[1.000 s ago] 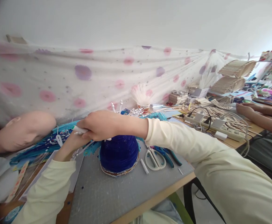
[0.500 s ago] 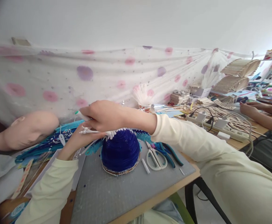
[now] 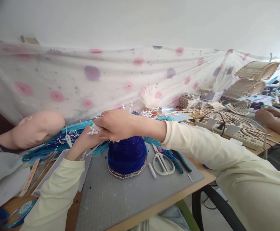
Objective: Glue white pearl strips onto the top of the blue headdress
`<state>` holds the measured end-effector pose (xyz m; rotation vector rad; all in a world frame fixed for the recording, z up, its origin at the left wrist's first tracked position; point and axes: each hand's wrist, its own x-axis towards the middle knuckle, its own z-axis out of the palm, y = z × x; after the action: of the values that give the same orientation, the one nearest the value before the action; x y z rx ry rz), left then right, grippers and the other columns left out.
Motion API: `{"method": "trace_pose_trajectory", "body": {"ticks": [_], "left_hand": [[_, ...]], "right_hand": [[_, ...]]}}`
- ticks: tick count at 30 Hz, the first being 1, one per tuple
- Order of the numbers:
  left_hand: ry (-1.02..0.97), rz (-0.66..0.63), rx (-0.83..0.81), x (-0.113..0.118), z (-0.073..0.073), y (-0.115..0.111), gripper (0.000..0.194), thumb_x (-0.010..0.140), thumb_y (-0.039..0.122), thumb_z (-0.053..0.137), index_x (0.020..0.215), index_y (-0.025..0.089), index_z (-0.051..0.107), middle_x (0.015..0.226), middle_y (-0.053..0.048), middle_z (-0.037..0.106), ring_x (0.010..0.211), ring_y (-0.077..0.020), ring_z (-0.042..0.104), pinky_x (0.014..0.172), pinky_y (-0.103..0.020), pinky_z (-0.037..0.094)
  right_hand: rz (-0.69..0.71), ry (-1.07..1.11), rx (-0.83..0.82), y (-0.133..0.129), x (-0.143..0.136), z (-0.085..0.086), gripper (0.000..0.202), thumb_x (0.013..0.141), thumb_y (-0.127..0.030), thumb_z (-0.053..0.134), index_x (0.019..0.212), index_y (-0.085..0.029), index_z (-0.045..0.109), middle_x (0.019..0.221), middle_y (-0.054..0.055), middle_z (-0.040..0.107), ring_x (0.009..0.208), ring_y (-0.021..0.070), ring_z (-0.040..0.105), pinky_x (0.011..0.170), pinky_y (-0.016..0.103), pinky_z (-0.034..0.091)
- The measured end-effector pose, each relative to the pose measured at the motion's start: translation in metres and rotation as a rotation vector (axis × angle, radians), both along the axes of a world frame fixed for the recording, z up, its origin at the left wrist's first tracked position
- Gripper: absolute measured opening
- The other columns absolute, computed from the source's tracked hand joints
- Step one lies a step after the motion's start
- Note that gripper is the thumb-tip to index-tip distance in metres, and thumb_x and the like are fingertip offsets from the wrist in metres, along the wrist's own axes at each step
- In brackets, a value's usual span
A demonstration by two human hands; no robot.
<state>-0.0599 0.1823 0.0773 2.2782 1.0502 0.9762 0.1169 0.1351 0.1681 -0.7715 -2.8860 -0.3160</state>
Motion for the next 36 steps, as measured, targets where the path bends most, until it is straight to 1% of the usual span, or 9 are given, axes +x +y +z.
{"method": "trace_pose_trajectory", "body": {"ticks": [4, 8, 12, 14, 17, 20, 26, 31, 36], "left_hand": [[-0.022, -0.002, 0.017, 0.001, -0.002, 0.0, 0.016, 0.07, 0.027, 0.068, 0.059, 0.02, 0.059, 0.063, 0.001, 0.062, 0.077, -0.0209, 0.059, 0.065, -0.027, 0.044], [-0.043, 0.015, 0.017, 0.004, 0.0, -0.002, 0.012, 0.068, 0.027, 0.068, 0.062, 0.018, 0.062, 0.065, 0.001, 0.065, 0.073, -0.0196, 0.057, 0.062, -0.027, 0.041], [-0.057, 0.011, -0.043, 0.004, 0.002, -0.004, 0.012, 0.068, 0.026, 0.069, 0.061, 0.017, 0.066, 0.062, 0.001, 0.066, 0.065, -0.0174, 0.058, 0.057, -0.026, 0.039], [-0.063, 0.003, -0.085, 0.003, 0.001, -0.004, 0.012, 0.068, 0.026, 0.071, 0.059, 0.017, 0.068, 0.058, 0.0, 0.065, 0.061, -0.0165, 0.057, 0.055, -0.026, 0.039], [-0.08, -0.006, -0.123, 0.003, 0.001, -0.003, 0.011, 0.067, 0.027, 0.073, 0.061, 0.018, 0.072, 0.057, 0.0, 0.066, 0.059, -0.0163, 0.058, 0.054, -0.026, 0.039], [-0.102, -0.015, -0.14, 0.003, 0.001, -0.003, 0.01, 0.066, 0.026, 0.072, 0.06, 0.018, 0.071, 0.057, 0.0, 0.065, 0.058, -0.0155, 0.057, 0.054, -0.025, 0.039], [-0.127, -0.05, -0.172, 0.002, -0.001, -0.001, 0.011, 0.064, 0.027, 0.071, 0.06, 0.018, 0.067, 0.059, 0.001, 0.063, 0.06, -0.0145, 0.056, 0.054, -0.024, 0.039], [-0.12, -0.075, -0.195, 0.002, 0.0, 0.0, 0.012, 0.066, 0.028, 0.072, 0.061, 0.017, 0.068, 0.06, 0.001, 0.064, 0.061, -0.0144, 0.057, 0.055, -0.024, 0.04], [-0.152, -0.064, -0.202, 0.003, 0.002, -0.004, 0.012, 0.064, 0.028, 0.074, 0.06, 0.017, 0.07, 0.06, 0.0, 0.066, 0.061, -0.0153, 0.059, 0.055, -0.024, 0.041]], "right_hand": [[0.055, -0.033, 0.005, 0.002, 0.0, 0.003, 0.015, 0.097, -0.025, 0.056, 0.087, -0.015, 0.059, 0.073, 0.003, 0.051, 0.073, 0.0205, 0.047, 0.065, 0.029, 0.031], [0.08, -0.048, 0.006, 0.005, -0.003, 0.004, 0.016, 0.096, -0.023, 0.057, 0.081, -0.017, 0.057, 0.07, 0.002, 0.047, 0.075, 0.0212, 0.046, 0.066, 0.03, 0.031], [0.136, -0.004, -0.053, 0.009, 0.004, 0.011, 0.017, 0.096, -0.023, 0.057, 0.08, -0.018, 0.056, 0.067, 0.0, 0.046, 0.076, 0.0205, 0.047, 0.067, 0.03, 0.033], [0.187, 0.059, -0.088, 0.011, 0.011, 0.016, 0.019, 0.098, -0.023, 0.054, 0.08, -0.018, 0.057, 0.067, 0.0, 0.048, 0.075, 0.0195, 0.047, 0.069, 0.029, 0.034], [0.25, 0.169, -0.102, 0.014, 0.021, 0.02, 0.023, 0.102, -0.028, 0.051, 0.083, -0.017, 0.06, 0.073, 0.002, 0.056, 0.076, 0.0188, 0.047, 0.072, 0.03, 0.037], [0.273, 0.21, -0.101, 0.014, 0.024, 0.015, 0.024, 0.103, -0.03, 0.051, 0.086, -0.016, 0.062, 0.075, 0.004, 0.058, 0.078, 0.0201, 0.048, 0.074, 0.031, 0.038], [0.236, 0.182, -0.122, 0.014, 0.022, -0.001, 0.015, 0.099, -0.02, 0.052, 0.092, -0.015, 0.065, 0.078, 0.007, 0.062, 0.081, 0.0226, 0.049, 0.077, 0.033, 0.04], [0.229, 0.174, -0.123, 0.009, 0.027, -0.001, 0.015, 0.098, -0.02, 0.054, 0.089, -0.015, 0.065, 0.081, 0.008, 0.063, 0.085, 0.0234, 0.051, 0.08, 0.034, 0.042], [0.259, 0.234, -0.098, -0.004, 0.044, 0.0, 0.015, 0.1, -0.023, 0.056, 0.094, -0.014, 0.067, 0.085, 0.009, 0.064, 0.091, 0.0237, 0.053, 0.082, 0.035, 0.044]]}}
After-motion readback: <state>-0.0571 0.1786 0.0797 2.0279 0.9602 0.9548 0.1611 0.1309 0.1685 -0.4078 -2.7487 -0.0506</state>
